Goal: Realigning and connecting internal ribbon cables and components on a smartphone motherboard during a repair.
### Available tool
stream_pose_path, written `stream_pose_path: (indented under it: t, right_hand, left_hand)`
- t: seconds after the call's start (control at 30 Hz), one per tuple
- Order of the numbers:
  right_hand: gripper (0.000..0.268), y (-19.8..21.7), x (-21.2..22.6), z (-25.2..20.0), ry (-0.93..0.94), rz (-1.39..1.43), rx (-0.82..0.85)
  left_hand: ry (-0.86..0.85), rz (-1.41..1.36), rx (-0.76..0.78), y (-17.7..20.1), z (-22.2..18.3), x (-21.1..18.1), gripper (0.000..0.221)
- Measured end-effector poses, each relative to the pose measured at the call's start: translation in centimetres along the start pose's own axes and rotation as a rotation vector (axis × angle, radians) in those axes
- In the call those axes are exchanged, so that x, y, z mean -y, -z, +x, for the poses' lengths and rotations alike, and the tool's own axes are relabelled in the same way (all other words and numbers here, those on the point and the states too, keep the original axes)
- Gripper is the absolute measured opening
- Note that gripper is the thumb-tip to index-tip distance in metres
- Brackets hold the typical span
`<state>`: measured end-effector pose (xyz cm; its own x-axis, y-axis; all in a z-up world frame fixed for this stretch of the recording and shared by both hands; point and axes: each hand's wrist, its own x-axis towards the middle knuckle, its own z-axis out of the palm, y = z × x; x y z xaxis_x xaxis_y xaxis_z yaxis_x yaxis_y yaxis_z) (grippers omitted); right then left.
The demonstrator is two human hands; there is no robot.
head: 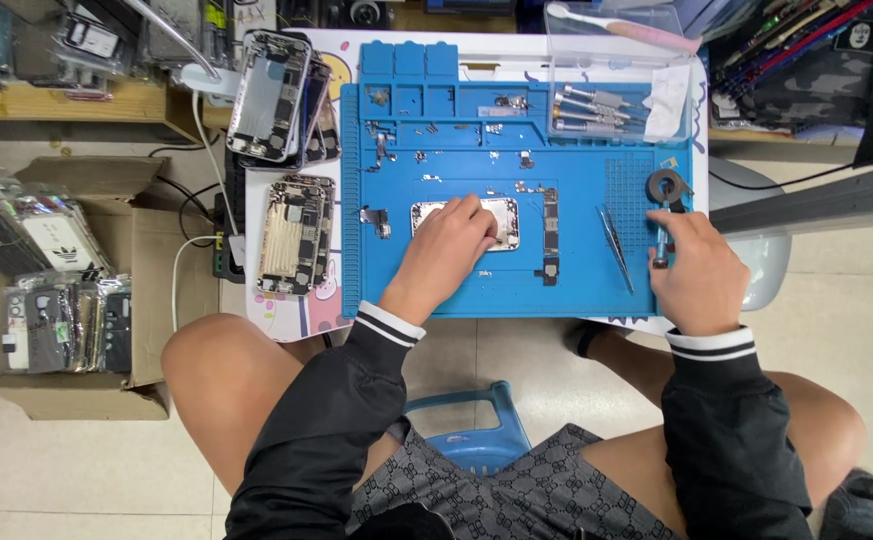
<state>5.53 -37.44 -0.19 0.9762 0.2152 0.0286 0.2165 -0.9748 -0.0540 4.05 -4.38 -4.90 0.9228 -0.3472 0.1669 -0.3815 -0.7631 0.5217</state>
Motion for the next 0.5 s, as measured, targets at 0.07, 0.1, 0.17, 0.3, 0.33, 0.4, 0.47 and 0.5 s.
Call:
stream_pose_path:
  t: [0.07, 0.1, 0.17, 0.3, 0.33, 0.4, 0.47, 0.5]
  right_hand:
    - [0.052, 0.1, -0.4, 0.4, 0.010, -0.008, 0.027]
    - [0.058, 0.1, -0.6, 0.0, 0.010, -0.021, 0.071]
    - [0.062, 0.4, -0.4, 0.1, -0.002, -0.012, 0.120]
    - [0.071, 0.7, -0.5, 0.0, -0.006, -0.002, 0.183]
    - [0.071, 0.8, -0.3, 0.1, -0.002, 0.001, 0.188]
    - [0.074, 1.0, 0.0, 0.1, -0.004, -0.038, 0.215]
    - [0.075, 0.9, -0.2, 0.1, 0.006, -0.047, 0.211]
    - [0.075, 0.9, -0.3, -0.1, 0.014, -0.057, 0.214]
  left_hand:
    - [0.014, 0.000, -0.007, 0.6, 0.1, 0.0, 0.007]
    - [0.029, -0.016, 0.000, 0.7, -0.3, -0.2, 0.005]
    - [0.040, -0.032, 0.015, 2.2, -0.9, -0.5, 0.006]
    - [0.058, -0.078, 0.032, 5.1, -2.5, -0.7, 0.003]
    - [0.064, -0.078, 0.034, 5.5, -3.1, -0.5, 0.003]
    - [0.079, -0.011, 0.027, 6.3, -4.3, 0.0, 0.008]
    - [0.092, 0.005, 0.020, 6.5, -4.9, 0.5, 0.008]
    - [0.108, 0.015, 0.017, 6.6, -5.4, 0.6, 0.008]
